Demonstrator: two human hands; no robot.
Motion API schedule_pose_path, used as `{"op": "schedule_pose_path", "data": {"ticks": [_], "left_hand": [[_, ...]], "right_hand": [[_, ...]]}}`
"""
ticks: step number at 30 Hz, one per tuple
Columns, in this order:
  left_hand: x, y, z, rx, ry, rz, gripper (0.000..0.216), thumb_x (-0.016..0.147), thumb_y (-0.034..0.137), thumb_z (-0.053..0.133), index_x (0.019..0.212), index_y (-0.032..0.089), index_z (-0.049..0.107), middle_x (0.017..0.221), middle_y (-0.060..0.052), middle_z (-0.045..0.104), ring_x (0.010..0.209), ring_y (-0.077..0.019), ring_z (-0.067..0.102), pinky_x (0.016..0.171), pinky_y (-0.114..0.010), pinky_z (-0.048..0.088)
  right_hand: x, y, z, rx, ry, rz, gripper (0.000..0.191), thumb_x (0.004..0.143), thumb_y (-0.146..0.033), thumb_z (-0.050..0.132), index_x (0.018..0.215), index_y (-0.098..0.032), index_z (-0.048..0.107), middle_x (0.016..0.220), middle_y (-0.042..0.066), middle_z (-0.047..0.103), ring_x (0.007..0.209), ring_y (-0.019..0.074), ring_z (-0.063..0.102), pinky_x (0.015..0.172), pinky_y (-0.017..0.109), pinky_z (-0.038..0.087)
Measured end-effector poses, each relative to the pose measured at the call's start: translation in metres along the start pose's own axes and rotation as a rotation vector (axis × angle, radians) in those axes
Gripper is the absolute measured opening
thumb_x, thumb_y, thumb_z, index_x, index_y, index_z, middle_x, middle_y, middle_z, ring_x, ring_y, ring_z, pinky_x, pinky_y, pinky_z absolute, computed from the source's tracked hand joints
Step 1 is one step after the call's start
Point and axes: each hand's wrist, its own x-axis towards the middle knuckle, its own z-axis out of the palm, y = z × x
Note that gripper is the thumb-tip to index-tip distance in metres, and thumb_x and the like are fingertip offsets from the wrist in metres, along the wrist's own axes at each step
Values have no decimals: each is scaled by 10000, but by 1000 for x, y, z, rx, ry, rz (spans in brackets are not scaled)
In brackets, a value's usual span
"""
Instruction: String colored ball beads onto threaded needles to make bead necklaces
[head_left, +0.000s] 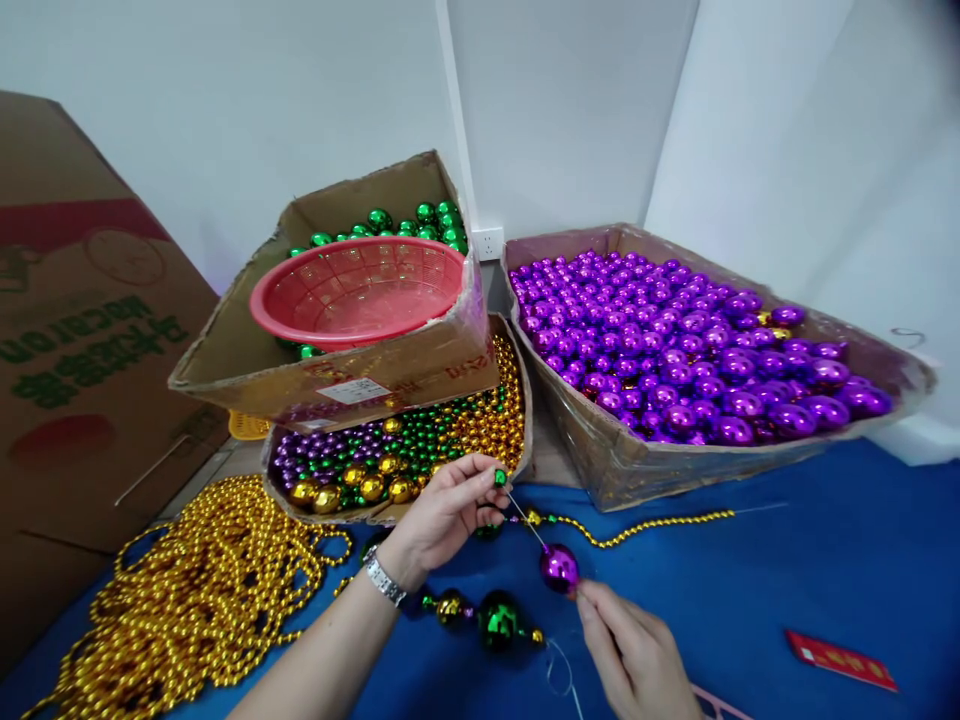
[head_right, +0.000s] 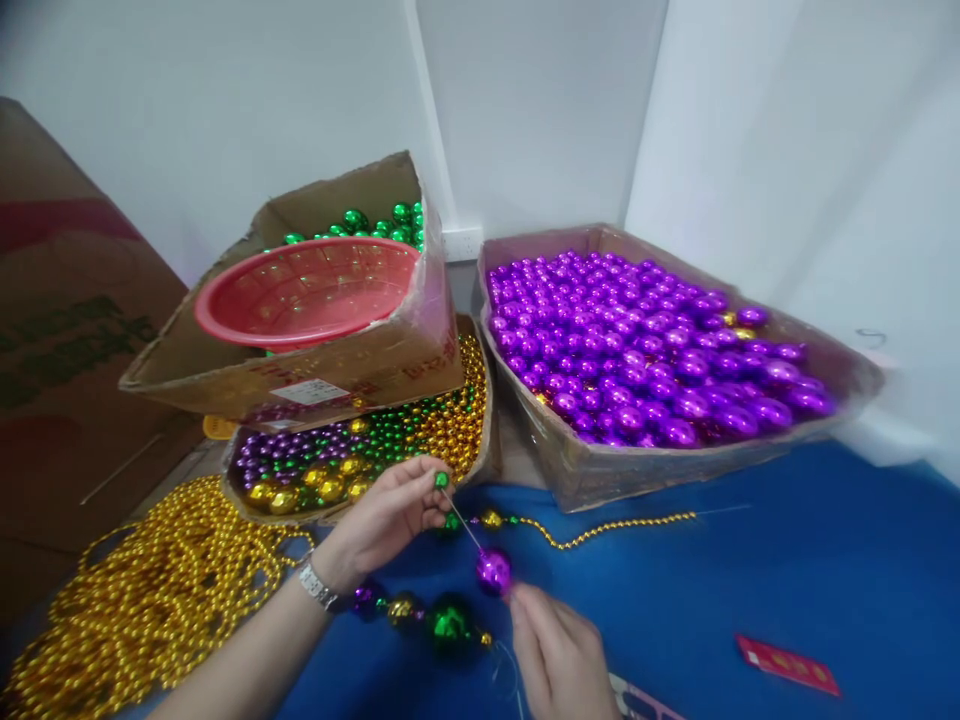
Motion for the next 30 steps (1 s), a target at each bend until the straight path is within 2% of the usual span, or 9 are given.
{"op": "schedule_pose_path", "data": {"ticks": [9, 15, 19, 21, 24, 27, 30], "left_hand": [[-3, -5, 1, -10, 12, 52, 155, 771, 151, 681, 900, 156, 596, 736, 6, 561, 662, -88, 566, 606, -213, 492], [-2, -4, 0, 120, 45, 110, 193, 718, 159, 728, 893, 165, 647, 732, 12, 572, 624, -68, 534, 606, -197, 460], [-4, -4, 2, 399, 116, 246, 199, 703, 188, 742, 889, 180, 670, 793, -6, 591, 695, -93, 550, 636, -200, 450], [-7, -1, 5, 606, 100, 355, 202, 710, 216, 735, 900, 181, 678, 864, -29, 592, 781, -129, 564, 673, -220, 460], [-9, 8, 1, 876, 47, 446, 399, 751, 279, 692, 1133, 207, 600, 1021, -65, 584, 921, -185, 568, 788, -285, 477], [-4, 22, -23, 1215, 182, 428, 491, 817, 337, 594, 1279, 217, 479, 1198, -100, 534, 1077, -236, 514, 944, -379, 406], [8, 30, -59, 1477, 305, 288, 383, 784, 330, 606, 1140, 188, 598, 1160, -125, 564, 1114, -313, 478, 997, -475, 310]], "right_hand": [[-2, 0, 0, 12, -1, 8, 184, 938, -178, 392, 992, -239, 557, 754, 17, 639, 639, 142, 630, 586, 216, 457], [-2, 0, 0, 15, -15, 28, 178, 939, -188, 391, 992, -246, 551, 743, 11, 633, 641, 142, 630, 586, 216, 455], [-2, 0, 0, 10, -43, 34, 174, 940, -190, 385, 970, -240, 549, 715, 8, 627, 606, 140, 617, 557, 218, 442], [-2, 0, 0, -1, -41, 24, 179, 940, -188, 382, 987, -240, 546, 724, 7, 634, 610, 140, 619, 557, 218, 439], [-2, 1, 0, -13, -19, 25, 182, 943, -197, 375, 1006, -237, 541, 755, 10, 645, 640, 141, 630, 586, 216, 447], [-4, 3, 1, -16, 12, 87, 183, 953, -232, 362, 956, -236, 545, 698, -3, 625, 586, 135, 608, 558, 212, 432], [-5, 4, 3, 0, 31, 130, 211, 959, -276, 352, 923, -234, 556, 658, -7, 609, 544, 131, 588, 537, 203, 430]]}}
